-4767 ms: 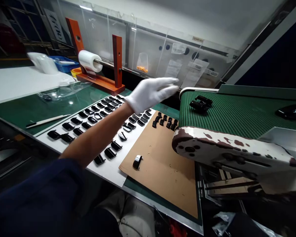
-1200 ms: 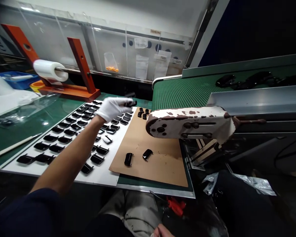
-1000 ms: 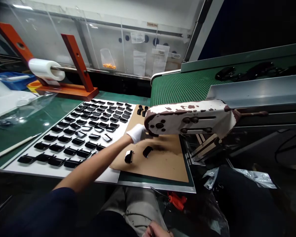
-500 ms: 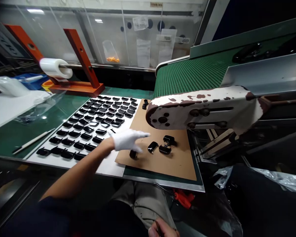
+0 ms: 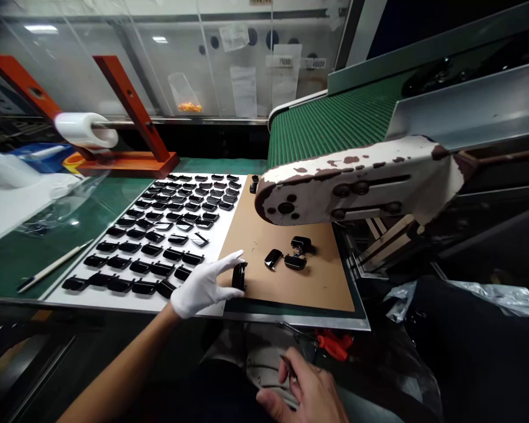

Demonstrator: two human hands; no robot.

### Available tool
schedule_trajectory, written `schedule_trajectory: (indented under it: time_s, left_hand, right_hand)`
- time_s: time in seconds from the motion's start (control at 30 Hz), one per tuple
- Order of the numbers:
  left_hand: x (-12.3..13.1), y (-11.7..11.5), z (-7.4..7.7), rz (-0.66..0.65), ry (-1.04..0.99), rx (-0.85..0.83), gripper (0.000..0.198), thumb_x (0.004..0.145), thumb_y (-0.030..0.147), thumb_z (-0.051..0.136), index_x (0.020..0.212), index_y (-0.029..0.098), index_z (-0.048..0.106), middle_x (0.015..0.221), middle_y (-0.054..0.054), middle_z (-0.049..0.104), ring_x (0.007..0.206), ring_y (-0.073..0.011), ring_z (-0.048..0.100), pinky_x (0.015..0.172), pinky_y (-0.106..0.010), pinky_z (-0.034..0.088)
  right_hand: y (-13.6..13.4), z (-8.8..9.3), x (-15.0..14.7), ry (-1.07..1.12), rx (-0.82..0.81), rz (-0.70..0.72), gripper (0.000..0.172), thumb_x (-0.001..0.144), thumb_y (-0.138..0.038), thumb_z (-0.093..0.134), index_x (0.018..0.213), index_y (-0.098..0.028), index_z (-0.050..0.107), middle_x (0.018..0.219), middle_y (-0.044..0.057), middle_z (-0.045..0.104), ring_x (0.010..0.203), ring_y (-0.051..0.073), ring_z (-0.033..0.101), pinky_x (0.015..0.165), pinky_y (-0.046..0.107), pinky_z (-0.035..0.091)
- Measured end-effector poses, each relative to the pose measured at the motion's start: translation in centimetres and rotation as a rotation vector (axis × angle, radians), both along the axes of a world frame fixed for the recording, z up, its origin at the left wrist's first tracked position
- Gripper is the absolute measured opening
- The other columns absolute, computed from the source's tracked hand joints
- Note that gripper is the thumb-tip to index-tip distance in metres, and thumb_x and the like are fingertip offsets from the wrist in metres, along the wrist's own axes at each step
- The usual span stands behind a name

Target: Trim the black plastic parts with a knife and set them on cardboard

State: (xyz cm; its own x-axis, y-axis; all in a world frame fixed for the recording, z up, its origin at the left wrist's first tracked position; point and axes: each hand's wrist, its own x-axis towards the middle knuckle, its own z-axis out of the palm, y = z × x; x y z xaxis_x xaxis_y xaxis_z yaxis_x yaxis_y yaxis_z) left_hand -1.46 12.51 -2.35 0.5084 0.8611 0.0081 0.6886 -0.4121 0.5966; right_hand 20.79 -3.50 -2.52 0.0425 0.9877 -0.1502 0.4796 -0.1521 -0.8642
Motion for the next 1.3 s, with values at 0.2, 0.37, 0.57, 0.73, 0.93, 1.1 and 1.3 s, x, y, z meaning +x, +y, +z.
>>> schedule_trajectory:
  time_s: [0.2,0.37,0.57,0.73,0.93,1.1,1.3]
  left_hand:
    - [0.9,-7.8,1.8,-0.09,-0.496,0.135,0.085,0.07,0.038,0.078,0.143,0.028,0.034,0.127,-0.006,0.062,0.113,-0.021,0.062,0.1,-0.03,0.05]
    - [1.3,-9.8,2.1,0.002,-0.483,0.313,0.081,0.071,0.032,0.079,0.14,0.023,0.039,0.123,-0.008,0.065,0.105,-0.0204,0.066,0.096,-0.026,0.052]
    - [1.1,-10.4,2.2,-0.015,-0.439,0.394,0.07,0.072,0.034,0.077,0.133,0.017,0.046,0.119,-0.011,0.066,0.106,-0.0211,0.066,0.096,-0.026,0.052]
    - [1.5,-10.9,2.2,-0.071,-0.44,0.347,0.073,0.077,0.033,0.074,0.138,0.02,0.037,0.124,-0.011,0.063,0.111,-0.0222,0.063,0.1,-0.032,0.05]
    - [2.4,-10.6,1.1,-0.066,-0.532,0.341,0.077,0.075,0.037,0.075,0.139,0.022,0.037,0.123,-0.011,0.064,0.108,-0.0225,0.064,0.095,-0.032,0.054]
    - [2.6,-10.2,1.0,-0.117,-0.542,0.385,0.081,0.073,0.045,0.074,0.141,0.021,0.035,0.123,-0.012,0.064,0.109,-0.0235,0.064,0.096,-0.033,0.053]
    - [2.8,-10.6,2.7,-0.122,-0.517,0.291,0.092,0.066,0.053,0.077,0.142,0.024,0.034,0.115,-0.01,0.068,0.095,-0.0228,0.07,0.088,-0.03,0.056]
  right_hand:
    - [3.3,6.1,-0.4,-0.226,0.364,0.271,0.037,0.081,-0.059,0.057,0.084,-0.022,0.057,0.051,-0.008,0.039,0.043,0.009,0.038,0.043,0.021,0.031]
    - [2.3,6.8,-1.6,-0.163,0.286,0.349,0.01,0.089,-0.033,0.054,0.084,-0.024,0.057,0.059,-0.007,0.05,0.046,0.006,0.043,0.048,0.018,0.033]
    - [1.5,6.7,-2.3,-0.179,0.232,0.363,0.015,0.09,-0.032,0.051,0.079,-0.023,0.052,0.057,-0.008,0.047,0.046,0.006,0.042,0.046,0.019,0.03]
    - [1.6,6.9,-2.4,-0.183,0.238,0.44,0.019,0.094,-0.026,0.04,0.075,-0.022,0.045,0.058,-0.007,0.044,0.05,0.007,0.043,0.049,0.02,0.03]
    - [1.2,6.8,-2.2,-0.18,0.174,0.436,0.023,0.095,-0.029,0.039,0.073,-0.022,0.044,0.057,-0.007,0.044,0.05,0.007,0.042,0.049,0.021,0.029]
    - [1.3,7.0,-1.3,-0.211,0.174,0.412,0.033,0.091,-0.049,0.046,0.072,-0.022,0.044,0.055,-0.008,0.043,0.046,0.007,0.041,0.045,0.021,0.031]
    - [2.1,8.2,-0.5,-0.666,0.394,0.454,0.065,0.07,-0.084,0.039,0.077,-0.019,0.047,0.058,-0.001,0.055,0.046,0.018,0.055,0.043,0.029,0.038]
